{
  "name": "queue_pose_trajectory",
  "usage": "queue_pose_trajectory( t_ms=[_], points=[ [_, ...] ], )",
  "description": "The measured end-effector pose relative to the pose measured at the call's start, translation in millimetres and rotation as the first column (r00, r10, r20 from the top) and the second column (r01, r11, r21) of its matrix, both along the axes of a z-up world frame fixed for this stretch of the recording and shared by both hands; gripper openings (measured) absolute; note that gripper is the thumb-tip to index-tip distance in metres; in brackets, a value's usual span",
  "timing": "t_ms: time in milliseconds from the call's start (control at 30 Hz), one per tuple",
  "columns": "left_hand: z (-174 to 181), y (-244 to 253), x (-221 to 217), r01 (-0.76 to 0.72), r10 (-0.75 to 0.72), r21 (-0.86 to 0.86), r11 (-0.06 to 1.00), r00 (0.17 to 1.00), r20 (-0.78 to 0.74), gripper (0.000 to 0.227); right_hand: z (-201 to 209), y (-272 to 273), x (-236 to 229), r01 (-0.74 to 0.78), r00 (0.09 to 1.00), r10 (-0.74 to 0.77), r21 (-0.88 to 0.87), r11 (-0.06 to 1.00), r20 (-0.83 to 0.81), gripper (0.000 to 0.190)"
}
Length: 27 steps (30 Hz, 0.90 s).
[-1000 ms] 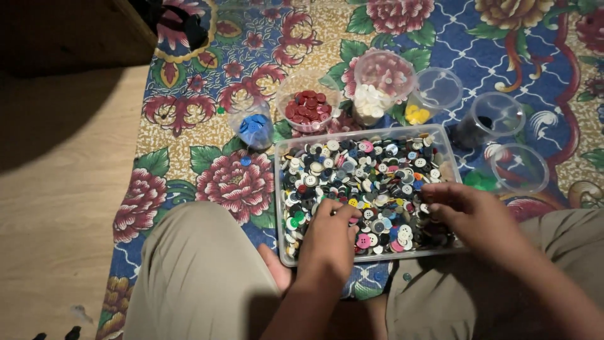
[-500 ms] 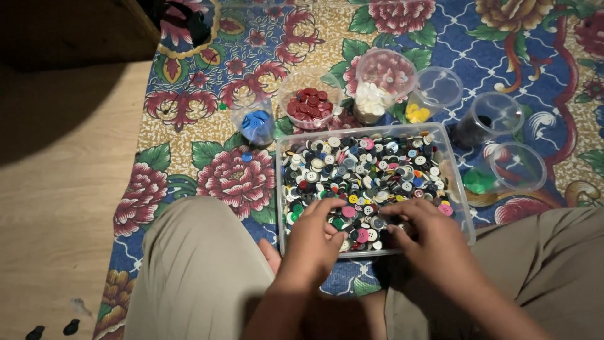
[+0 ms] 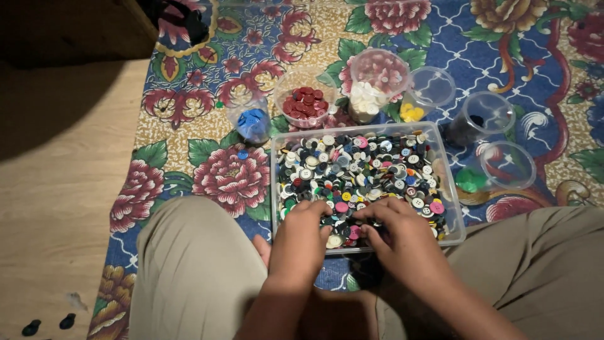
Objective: Sorting a variety of buttons from a large central tray into several smaller plastic containers.
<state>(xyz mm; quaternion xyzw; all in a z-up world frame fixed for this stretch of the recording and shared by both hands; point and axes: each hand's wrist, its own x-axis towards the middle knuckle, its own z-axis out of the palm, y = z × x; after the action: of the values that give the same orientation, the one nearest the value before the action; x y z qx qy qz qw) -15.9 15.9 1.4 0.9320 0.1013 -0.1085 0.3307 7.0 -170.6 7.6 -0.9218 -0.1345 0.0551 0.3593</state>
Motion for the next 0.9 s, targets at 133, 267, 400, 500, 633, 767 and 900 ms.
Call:
queue_pose_trajectory(
  t_ms=[133, 267, 400, 500, 633, 767, 900],
  points=[
    [13, 1, 6, -0.021, 0.022, 0.023, 1.000, 0.998, -0.058, 0.025, -3, -4, 0, 0.029, 0.999, -0.028, 0.010, 1.000, -0.027, 0.026],
    [17, 6, 8, -0.247, 0.229, -0.104, 0.963, 0.960, -0.161, 0.014, 4, -6, 2, 0.006, 0.999, -0.006, -0.008, 1.000, -0.040, 0.022],
    [21, 16, 10, -0.333, 0.343, -0.258, 0.907, 0.939, -0.005, 0.008, -9, -1, 9, -0.285, 0.958, 0.284, -0.116, 0.951, -0.029, 0.019],
    [12, 32, 14, -0.313, 0.351, -0.251, 0.916, 0.928, 0.124, 0.006, -14, 9, 11, -0.296, 0.955, 0.296, -0.198, 0.935, -0.028, 0.022],
    [25, 52, 19, -0.390, 0.372, -0.191, 0.901, 0.920, -0.123, 0.010, -19, 12, 19, -0.218, 0.963, 0.264, -0.428, 0.877, 0.052, 0.010],
    [23, 61, 14, -0.366, 0.349, -0.128, 0.922, 0.927, -0.139, 0.014, -30, -5, 32, -0.071, 0.992, 0.109, -0.445, 0.893, 0.060, 0.014],
    [23, 60, 14, -0.310, 0.304, -0.015, 0.951, 0.939, -0.161, 0.017, -23, -15, 35, -0.002, 1.000, 0.007, -0.398, 0.917, 0.012, 0.018]
  ],
)
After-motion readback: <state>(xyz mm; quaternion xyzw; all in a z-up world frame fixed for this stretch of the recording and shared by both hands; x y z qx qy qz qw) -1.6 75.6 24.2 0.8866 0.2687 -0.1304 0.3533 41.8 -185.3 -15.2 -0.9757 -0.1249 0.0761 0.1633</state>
